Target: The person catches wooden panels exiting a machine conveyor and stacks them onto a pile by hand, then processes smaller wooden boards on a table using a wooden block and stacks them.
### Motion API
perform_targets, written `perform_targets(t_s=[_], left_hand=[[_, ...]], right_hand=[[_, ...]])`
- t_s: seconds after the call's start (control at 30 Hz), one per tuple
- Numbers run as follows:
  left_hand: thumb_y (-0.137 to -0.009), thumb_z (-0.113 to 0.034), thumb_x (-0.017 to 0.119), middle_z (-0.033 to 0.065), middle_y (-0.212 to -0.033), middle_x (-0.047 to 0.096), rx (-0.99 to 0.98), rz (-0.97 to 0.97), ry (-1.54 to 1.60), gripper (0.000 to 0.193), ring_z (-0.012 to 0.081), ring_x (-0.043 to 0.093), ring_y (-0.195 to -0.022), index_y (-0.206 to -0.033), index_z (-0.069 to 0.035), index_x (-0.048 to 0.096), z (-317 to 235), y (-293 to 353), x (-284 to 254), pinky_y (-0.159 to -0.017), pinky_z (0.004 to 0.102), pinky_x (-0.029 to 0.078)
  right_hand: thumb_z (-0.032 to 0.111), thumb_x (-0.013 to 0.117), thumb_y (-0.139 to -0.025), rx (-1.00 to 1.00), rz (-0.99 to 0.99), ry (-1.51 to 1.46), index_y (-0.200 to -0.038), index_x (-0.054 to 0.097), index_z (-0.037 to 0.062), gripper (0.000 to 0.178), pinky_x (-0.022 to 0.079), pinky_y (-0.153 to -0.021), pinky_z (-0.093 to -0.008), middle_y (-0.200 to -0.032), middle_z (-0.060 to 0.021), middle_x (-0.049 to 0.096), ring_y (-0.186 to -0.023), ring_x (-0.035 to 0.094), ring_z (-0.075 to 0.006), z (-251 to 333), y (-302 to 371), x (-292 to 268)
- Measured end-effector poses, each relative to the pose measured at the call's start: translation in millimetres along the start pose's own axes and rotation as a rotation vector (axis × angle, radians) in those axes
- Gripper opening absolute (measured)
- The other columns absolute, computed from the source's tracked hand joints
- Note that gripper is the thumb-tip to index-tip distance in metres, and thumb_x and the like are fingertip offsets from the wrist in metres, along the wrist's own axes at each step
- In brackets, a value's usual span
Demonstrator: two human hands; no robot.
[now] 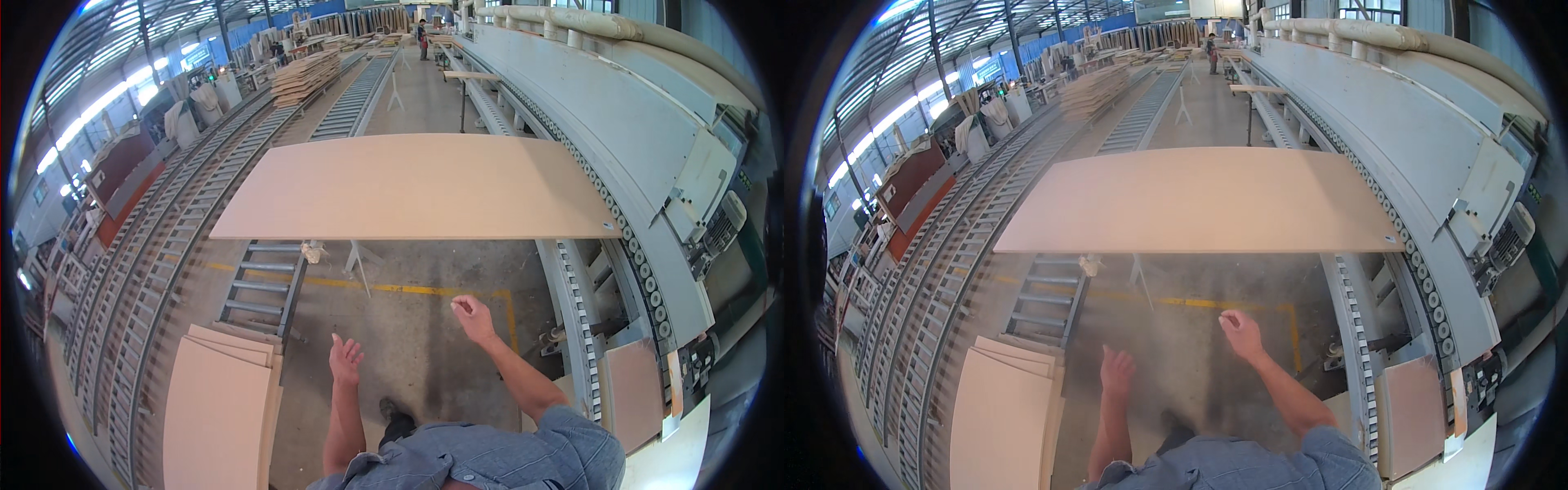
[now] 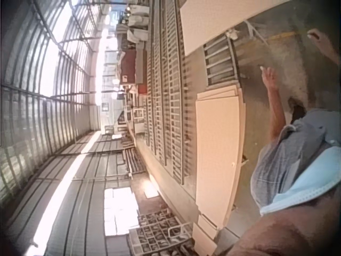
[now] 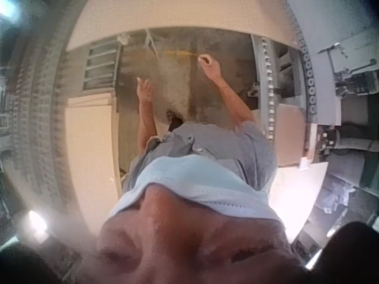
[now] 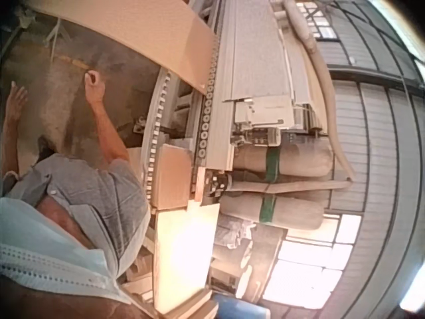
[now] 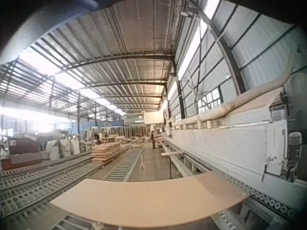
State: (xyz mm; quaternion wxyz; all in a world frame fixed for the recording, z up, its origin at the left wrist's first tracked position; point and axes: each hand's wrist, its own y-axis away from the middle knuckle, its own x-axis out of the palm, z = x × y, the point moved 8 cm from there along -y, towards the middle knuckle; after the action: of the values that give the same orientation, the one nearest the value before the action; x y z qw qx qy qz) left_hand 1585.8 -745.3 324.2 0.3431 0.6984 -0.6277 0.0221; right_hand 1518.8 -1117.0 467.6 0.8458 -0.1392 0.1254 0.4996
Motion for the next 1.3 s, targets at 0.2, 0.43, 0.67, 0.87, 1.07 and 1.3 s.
perform_targets(t_s=[0.2,0.43,0.67,0.87,1.07,1.3], left_hand=[[-0.087,-0.064,0.055,0.0205,-0.148,0.035,-0.030,0.018,0.128,0.094,0.0332,0.043,-0.130,-0.152,-0.010,0.015,-19.8,-79.1,30.4,-0.099,0.0454,0.040],[-0.088,-0.068,0.049,0.0199,-0.152,0.029,0.004,0.053,0.223,0.093,0.0331,0.034,-0.137,-0.155,-0.017,0.008,-38.8,-123.8,65.4,-0.107,0.0481,0.030],[-0.089,-0.068,0.048,0.0183,-0.150,0.032,0.079,-0.074,0.283,0.093,0.0310,0.034,-0.135,-0.154,-0.013,0.011,-35.0,-119.8,48.5,-0.106,0.0474,0.030],[-0.094,-0.060,0.047,0.0066,-0.128,0.056,0.230,-0.051,0.285,0.067,0.0219,0.054,-0.113,-0.136,-0.008,0.046,-55.0,-73.4,51.4,-0.091,0.0378,0.044],[-0.099,-0.048,0.044,0.0062,-0.124,0.057,0.230,-0.197,0.373,0.052,0.0241,0.056,-0.111,-0.132,-0.008,0.049,-51.3,-41.2,36.2,-0.092,0.0413,0.047],[-0.102,-0.041,0.041,0.0132,-0.138,0.047,0.262,-0.179,0.396,0.054,0.0296,0.046,-0.125,-0.140,-0.002,0.039,-20.8,-18.2,-19.8,-0.103,0.0446,0.041]], right_hand=[[0.022,0.067,-0.087,-0.237,-0.096,0.116,-0.100,0.065,0.0017,0.024,0.051,-0.074,-0.0289,-0.088,-0.0083,0.067,-0.079,0.063,-0.0160,28.3,-64.3,17.5],[0.026,0.068,-0.084,-0.321,-0.182,0.274,-0.108,0.063,0.0027,0.034,0.048,-0.090,-0.0412,-0.107,-0.0168,0.065,-0.102,0.061,-0.0328,29.4,-141.8,11.8],[0.032,0.067,-0.083,-0.325,-0.229,0.559,-0.122,0.054,0.0028,0.050,0.042,-0.097,-0.0448,-0.120,-0.0178,0.059,-0.114,0.054,-0.0341,-0.5,-234.2,7.6],[0.039,0.066,-0.081,-0.151,-0.231,0.690,-0.130,0.048,0.0069,0.061,0.029,-0.107,-0.0473,-0.135,-0.0126,0.049,-0.129,0.040,-0.0305,-56.3,-327.6,8.1],[0.038,0.067,-0.079,-0.166,-0.215,0.755,-0.129,0.050,0.0088,0.060,0.026,-0.107,-0.0458,-0.134,-0.0097,0.049,-0.129,0.038,-0.0281,-49.0,-363.4,33.8],[0.043,0.068,-0.080,-0.183,-0.213,0.828,-0.130,0.049,0.0091,0.064,0.027,-0.106,-0.0478,-0.134,-0.0100,0.048,-0.128,0.037,-0.0285,-52.4,-376.1,37.4]])
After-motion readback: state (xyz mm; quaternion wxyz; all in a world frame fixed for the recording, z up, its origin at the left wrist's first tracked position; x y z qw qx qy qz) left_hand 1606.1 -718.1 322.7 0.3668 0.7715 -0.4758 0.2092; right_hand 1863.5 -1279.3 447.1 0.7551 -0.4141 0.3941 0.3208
